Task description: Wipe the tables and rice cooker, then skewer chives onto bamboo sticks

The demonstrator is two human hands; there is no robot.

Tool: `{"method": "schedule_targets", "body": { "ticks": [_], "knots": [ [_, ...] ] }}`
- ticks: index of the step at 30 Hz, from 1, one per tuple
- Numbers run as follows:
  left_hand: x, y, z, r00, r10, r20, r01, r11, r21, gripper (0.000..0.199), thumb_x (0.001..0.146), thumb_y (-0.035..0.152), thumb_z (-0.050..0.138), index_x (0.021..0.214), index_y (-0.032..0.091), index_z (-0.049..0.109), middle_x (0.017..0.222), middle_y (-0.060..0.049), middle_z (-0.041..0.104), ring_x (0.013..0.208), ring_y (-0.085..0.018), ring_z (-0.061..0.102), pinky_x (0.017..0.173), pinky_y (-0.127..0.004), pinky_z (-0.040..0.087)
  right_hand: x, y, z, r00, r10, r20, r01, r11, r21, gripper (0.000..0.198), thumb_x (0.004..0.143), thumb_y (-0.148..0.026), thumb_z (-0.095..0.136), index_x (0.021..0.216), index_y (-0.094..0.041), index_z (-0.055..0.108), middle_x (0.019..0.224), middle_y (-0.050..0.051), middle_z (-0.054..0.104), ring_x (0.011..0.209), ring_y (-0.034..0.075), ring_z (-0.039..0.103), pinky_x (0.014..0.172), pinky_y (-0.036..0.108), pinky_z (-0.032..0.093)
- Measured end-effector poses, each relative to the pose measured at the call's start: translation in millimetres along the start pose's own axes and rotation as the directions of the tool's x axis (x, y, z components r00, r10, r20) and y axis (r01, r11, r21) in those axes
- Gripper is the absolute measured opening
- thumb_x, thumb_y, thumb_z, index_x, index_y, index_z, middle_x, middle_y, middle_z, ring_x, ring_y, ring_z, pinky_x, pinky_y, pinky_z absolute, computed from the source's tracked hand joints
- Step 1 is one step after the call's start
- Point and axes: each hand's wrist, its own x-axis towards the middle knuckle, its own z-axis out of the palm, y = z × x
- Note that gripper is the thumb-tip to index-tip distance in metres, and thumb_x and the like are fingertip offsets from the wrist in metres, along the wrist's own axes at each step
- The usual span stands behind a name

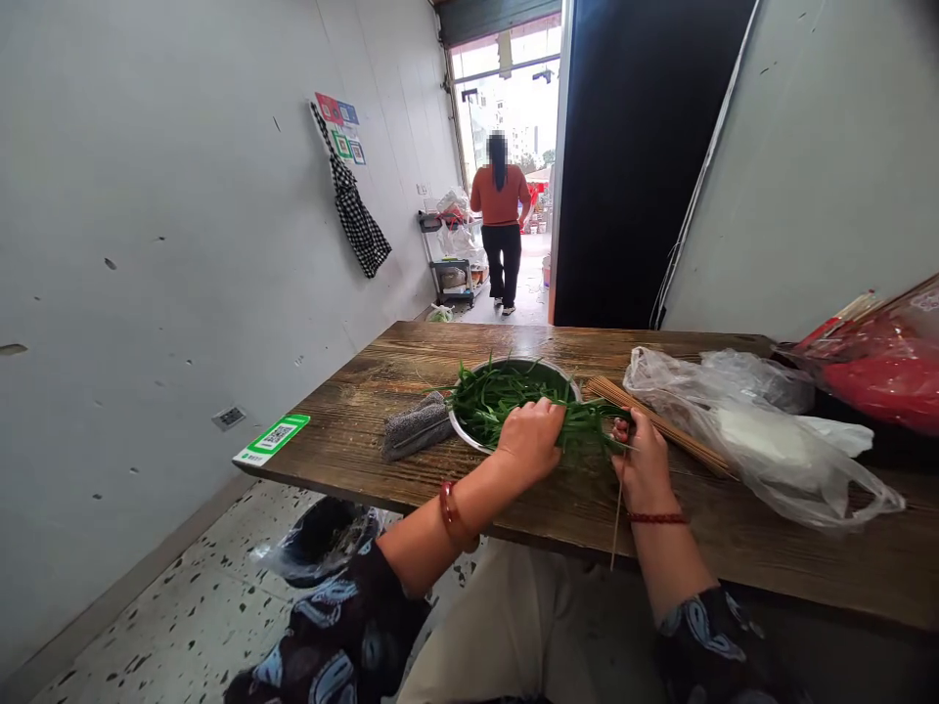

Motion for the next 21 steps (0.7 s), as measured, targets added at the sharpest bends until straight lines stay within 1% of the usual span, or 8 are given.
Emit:
{"method": "schedule_targets", "body": {
  "ticks": [2, 4, 7, 10, 13, 15, 18, 21],
  "knots": [
    [-3.1, 1.4, 4.7, 0.998, 0.058, -0.028, -0.058, 0.998, 0.012, 0.053, 0.078, 0.027, 0.062, 0.127, 0.017, 0.047, 0.121, -0.015, 0.061, 0.109, -0.032, 0.059, 0.09, -0.044, 0.05, 1.4, 0.9, -1.2, 1.0, -0.004, 0.012, 0.004, 1.0, -0.008, 0.022, 0.067, -0.032, 0.072, 0.076, -0.017, 0.059, 0.05, -0.009, 0.053, 0.039, 0.003, 0.042, 0.036, 0.012, 0.034],
    [-4.1, -0.4, 9.2, 0.994, 0.098, -0.038, -0.097, 0.995, 0.026, 0.058, 0.077, 0.028, 0.064, 0.13, 0.017, 0.045, 0.121, -0.014, 0.061, 0.109, -0.032, 0.059, 0.089, -0.045, 0.05, 2.3, 1.1, -2.4, 1.0, -0.004, 0.025, 0.004, 1.0, -0.021, 0.023, 0.067, -0.033, 0.072, 0.078, -0.017, 0.059, 0.05, -0.01, 0.051, 0.038, 0.003, 0.042, 0.036, 0.012, 0.034],
    [-0.9, -9.6, 13.5, 0.997, 0.082, -0.015, -0.081, 0.995, 0.051, 0.047, 0.077, 0.017, 0.06, 0.123, 0.019, 0.049, 0.114, -0.012, 0.062, 0.104, -0.028, 0.061, 0.086, -0.041, 0.051, 2.0, 1.0, -3.4, 0.999, -0.009, 0.037, 0.01, 0.999, -0.042, 0.024, 0.067, -0.033, 0.073, 0.079, -0.017, 0.06, 0.049, -0.01, 0.051, 0.038, 0.003, 0.041, 0.036, 0.012, 0.034],
    [7.7, -26.2, 15.6, 1.0, -0.007, -0.011, 0.007, 0.999, 0.045, 0.038, 0.077, 0.011, 0.056, 0.114, 0.019, 0.054, 0.112, -0.011, 0.063, 0.102, -0.026, 0.063, 0.085, -0.038, 0.051, -0.8, 1.2, -2.1, 0.999, -0.018, 0.04, 0.021, 0.998, -0.067, 0.024, 0.066, -0.033, 0.073, 0.078, -0.017, 0.06, 0.049, -0.009, 0.052, 0.037, 0.002, 0.041, 0.035, 0.012, 0.033],
    [19.7, -48.3, 17.5, 0.991, -0.131, -0.032, 0.132, 0.991, 0.01, 0.033, 0.078, 0.012, 0.055, 0.111, 0.019, 0.057, 0.113, -0.011, 0.063, 0.104, -0.026, 0.063, 0.087, -0.038, 0.051, -4.2, 1.1, 0.9, 0.999, -0.025, 0.045, 0.029, 0.995, -0.093, 0.024, 0.066, -0.033, 0.074, 0.078, -0.017, 0.062, 0.052, -0.008, 0.054, 0.038, 0.003, 0.043, 0.033, 0.011, 0.032],
    [27.9, -66.2, 18.4, 0.981, -0.188, -0.044, 0.188, 0.982, -0.012, 0.031, 0.081, 0.014, 0.053, 0.111, 0.018, 0.058, 0.113, -0.013, 0.064, 0.105, -0.027, 0.064, 0.088, -0.039, 0.05, -5.4, 0.4, 2.2, 0.999, -0.032, 0.041, 0.036, 0.995, -0.095, 0.024, 0.065, -0.032, 0.075, 0.077, -0.017, 0.062, 0.053, -0.008, 0.056, 0.039, 0.003, 0.045, 0.034, 0.011, 0.033],
    [37.6, -99.9, 18.1, 0.962, -0.266, -0.06, 0.263, 0.963, -0.06, 0.03, 0.085, 0.026, 0.053, 0.114, 0.019, 0.058, 0.116, -0.014, 0.064, 0.105, -0.029, 0.065, 0.087, -0.039, 0.05, -4.7, -0.5, 2.3, 0.999, -0.035, 0.018, 0.037, 0.996, -0.081, 0.023, 0.065, -0.032, 0.074, 0.076, -0.017, 0.061, 0.053, -0.009, 0.055, 0.04, 0.002, 0.044, 0.035, 0.009, 0.035],
    [42.6, -139.7, 14.5, 0.931, -0.355, -0.078, 0.344, 0.93, -0.133, 0.038, 0.082, 0.037, 0.06, 0.116, 0.02, 0.058, 0.121, -0.014, 0.063, 0.108, -0.03, 0.064, 0.089, -0.038, 0.05, -2.8, 0.4, 1.4, 1.0, -0.028, 0.005, 0.028, 0.997, -0.071, 0.023, 0.065, -0.032, 0.074, 0.077, -0.018, 0.061, 0.053, -0.009, 0.055, 0.04, 0.001, 0.044, 0.036, 0.009, 0.036]
  ]
}}
